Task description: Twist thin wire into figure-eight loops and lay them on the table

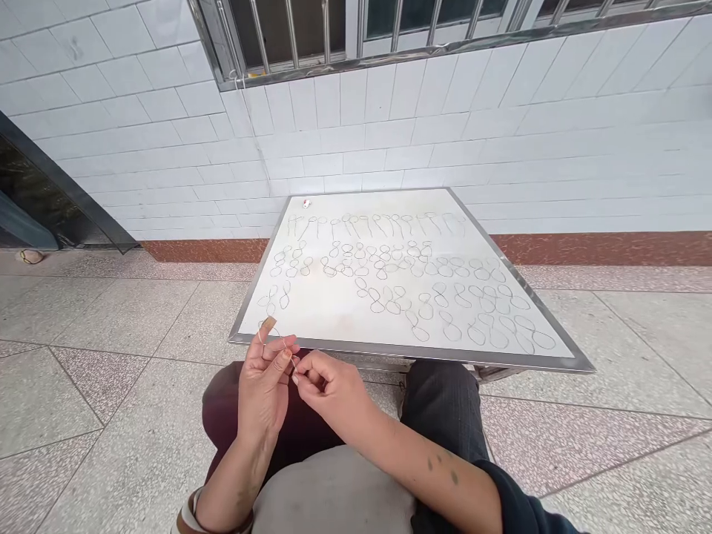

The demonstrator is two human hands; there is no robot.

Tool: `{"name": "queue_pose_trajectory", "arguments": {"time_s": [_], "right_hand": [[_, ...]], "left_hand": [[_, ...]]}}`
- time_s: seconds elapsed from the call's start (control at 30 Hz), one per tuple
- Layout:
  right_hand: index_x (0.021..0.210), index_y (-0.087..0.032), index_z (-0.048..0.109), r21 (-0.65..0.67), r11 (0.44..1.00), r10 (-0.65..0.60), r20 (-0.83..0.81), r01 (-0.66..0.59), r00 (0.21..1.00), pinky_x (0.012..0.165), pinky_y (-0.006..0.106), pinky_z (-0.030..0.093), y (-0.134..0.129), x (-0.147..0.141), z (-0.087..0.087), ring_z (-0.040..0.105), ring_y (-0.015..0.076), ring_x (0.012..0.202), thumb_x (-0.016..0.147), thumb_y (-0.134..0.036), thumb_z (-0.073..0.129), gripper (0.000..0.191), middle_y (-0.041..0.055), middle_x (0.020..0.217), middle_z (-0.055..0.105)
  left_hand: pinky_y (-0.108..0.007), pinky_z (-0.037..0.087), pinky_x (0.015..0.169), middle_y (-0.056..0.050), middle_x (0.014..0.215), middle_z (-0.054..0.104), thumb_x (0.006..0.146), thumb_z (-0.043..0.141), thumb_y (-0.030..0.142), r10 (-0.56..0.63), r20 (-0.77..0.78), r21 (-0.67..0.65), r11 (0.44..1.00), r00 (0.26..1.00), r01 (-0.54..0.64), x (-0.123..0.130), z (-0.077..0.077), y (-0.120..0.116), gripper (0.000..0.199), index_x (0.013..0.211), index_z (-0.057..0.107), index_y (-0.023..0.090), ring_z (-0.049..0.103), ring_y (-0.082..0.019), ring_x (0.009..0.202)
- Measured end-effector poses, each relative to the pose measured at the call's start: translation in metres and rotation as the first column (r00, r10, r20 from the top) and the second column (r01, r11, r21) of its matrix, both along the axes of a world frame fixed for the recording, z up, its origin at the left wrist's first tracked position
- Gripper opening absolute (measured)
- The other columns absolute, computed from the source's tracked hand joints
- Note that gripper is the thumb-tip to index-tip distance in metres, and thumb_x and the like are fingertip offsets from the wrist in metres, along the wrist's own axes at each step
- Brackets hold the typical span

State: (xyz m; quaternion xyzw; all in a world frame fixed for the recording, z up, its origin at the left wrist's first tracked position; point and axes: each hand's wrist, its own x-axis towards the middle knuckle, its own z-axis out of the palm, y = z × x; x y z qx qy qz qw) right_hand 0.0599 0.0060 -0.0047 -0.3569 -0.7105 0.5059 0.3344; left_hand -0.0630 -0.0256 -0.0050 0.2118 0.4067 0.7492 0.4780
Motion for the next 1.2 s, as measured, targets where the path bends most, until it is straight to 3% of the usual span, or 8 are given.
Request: {"name": "queue_pose_trajectory", "arguments": {"time_s": [0.13, 0.37, 0.67, 0.83, 0.97, 1.03, 1.13, 1.2], "right_hand": [[0.076, -0.020, 0.057, 0.085, 0.995, -0.053, 0.039, 0.049, 0.998, 0.052, 0.020, 0.033, 0.002, -0.002, -0.002, 0.038, 0.0085, 0.052, 0.083, -0.024, 0.056, 0.008, -0.0064, 0.056, 0.045], [0.085, -0.021, 0.058, 0.008, 0.999, 0.039, 0.025, -0.039, 0.999, 0.055, 0.020, 0.038, 0.001, -0.002, -0.009, 0.048, 0.0093, 0.056, 0.092, -0.033, 0.048, 0.017, -0.0039, 0.063, 0.057], [0.086, -0.022, 0.056, 0.026, 0.993, 0.110, 0.037, -0.111, 0.993, 0.058, 0.022, 0.040, 0.002, -0.003, -0.012, 0.051, 0.0108, 0.059, 0.091, -0.029, 0.049, 0.011, -0.0026, 0.066, 0.060], [0.082, -0.021, 0.055, -0.001, 0.974, 0.226, 0.094, -0.227, 0.970, 0.060, 0.022, 0.041, -0.009, 0.009, -0.017, 0.053, 0.0098, 0.059, 0.091, -0.023, 0.047, 0.012, -0.0027, 0.069, 0.063], [0.078, -0.020, 0.058, -0.012, 0.904, 0.423, 0.177, -0.428, 0.889, 0.059, 0.022, 0.041, -0.014, 0.031, -0.023, 0.055, 0.0103, 0.060, 0.090, -0.026, 0.052, 0.015, -0.0028, 0.066, 0.063], [0.078, -0.020, 0.059, -0.013, 0.946, 0.320, 0.176, -0.323, 0.931, 0.058, 0.022, 0.042, -0.011, 0.038, -0.020, 0.055, 0.0105, 0.058, 0.092, -0.032, 0.050, 0.020, -0.0021, 0.066, 0.062], [0.096, -0.022, 0.059, 0.002, 0.999, -0.046, 0.075, 0.046, 0.996, 0.058, 0.024, 0.045, -0.001, 0.039, -0.007, 0.057, 0.0123, 0.065, 0.092, -0.039, 0.048, 0.020, 0.0013, 0.079, 0.063], [0.104, -0.023, 0.058, 0.056, 0.994, -0.096, 0.025, 0.094, 0.995, 0.061, 0.025, 0.048, 0.006, 0.034, 0.001, 0.060, 0.0143, 0.073, 0.088, -0.038, 0.055, 0.023, 0.0028, 0.086, 0.064]], "left_hand": [[-0.026, 0.049, 0.078, 0.000, 0.086, 0.068, 0.072, 0.076, 0.017, 0.092, -0.012, -0.019, 0.996, 0.996, -0.092, 0.004, -0.001, 0.001, 0.061, 0.128, 0.052, 0.025, 0.065, -0.013, 0.080], [-0.029, 0.048, 0.085, 0.000, 0.082, 0.068, 0.073, 0.075, 0.018, 0.093, 0.047, -0.043, 0.995, 0.995, -0.091, 0.007, 0.004, -0.001, 0.067, 0.133, 0.047, 0.025, 0.065, -0.016, 0.095], [-0.025, 0.047, 0.074, 0.002, 0.077, 0.066, 0.077, 0.071, 0.021, 0.090, -0.023, -0.046, 0.995, 0.996, -0.091, 0.006, 0.004, -0.001, 0.062, 0.134, 0.047, 0.023, 0.062, -0.010, 0.071], [-0.021, 0.044, 0.064, 0.003, 0.072, 0.064, 0.076, 0.072, 0.019, 0.114, -0.054, -0.037, 0.993, 0.992, -0.117, 0.001, 0.004, -0.002, 0.064, 0.135, 0.046, 0.022, 0.061, -0.010, 0.067], [-0.022, 0.045, 0.067, 0.003, 0.070, 0.064, 0.077, 0.070, 0.019, 0.104, -0.122, -0.027, 0.994, 0.987, -0.108, -0.004, 0.006, -0.004, 0.065, 0.137, 0.044, 0.022, 0.061, -0.011, 0.069], [-0.023, 0.045, 0.065, 0.002, 0.070, 0.064, 0.077, 0.071, 0.021, 0.041, -0.190, -0.068, 0.996, 0.981, -0.055, -0.003, 0.007, -0.008, 0.067, 0.138, 0.042, 0.021, 0.060, -0.011, 0.066], [-0.025, 0.045, 0.064, 0.001, 0.070, 0.065, 0.077, 0.071, 0.023, -0.108, -0.255, -0.141, 0.987, 0.961, 0.074, 0.006, 0.009, -0.014, 0.070, 0.139, 0.041, 0.021, 0.059, -0.012, 0.062], [-0.026, 0.046, 0.066, 0.003, 0.067, 0.063, 0.078, 0.069, 0.023, -0.183, -0.266, -0.149, 0.978, 0.946, 0.148, 0.014, 0.009, -0.018, 0.069, 0.141, 0.039, 0.022, 0.059, -0.012, 0.063]]}}
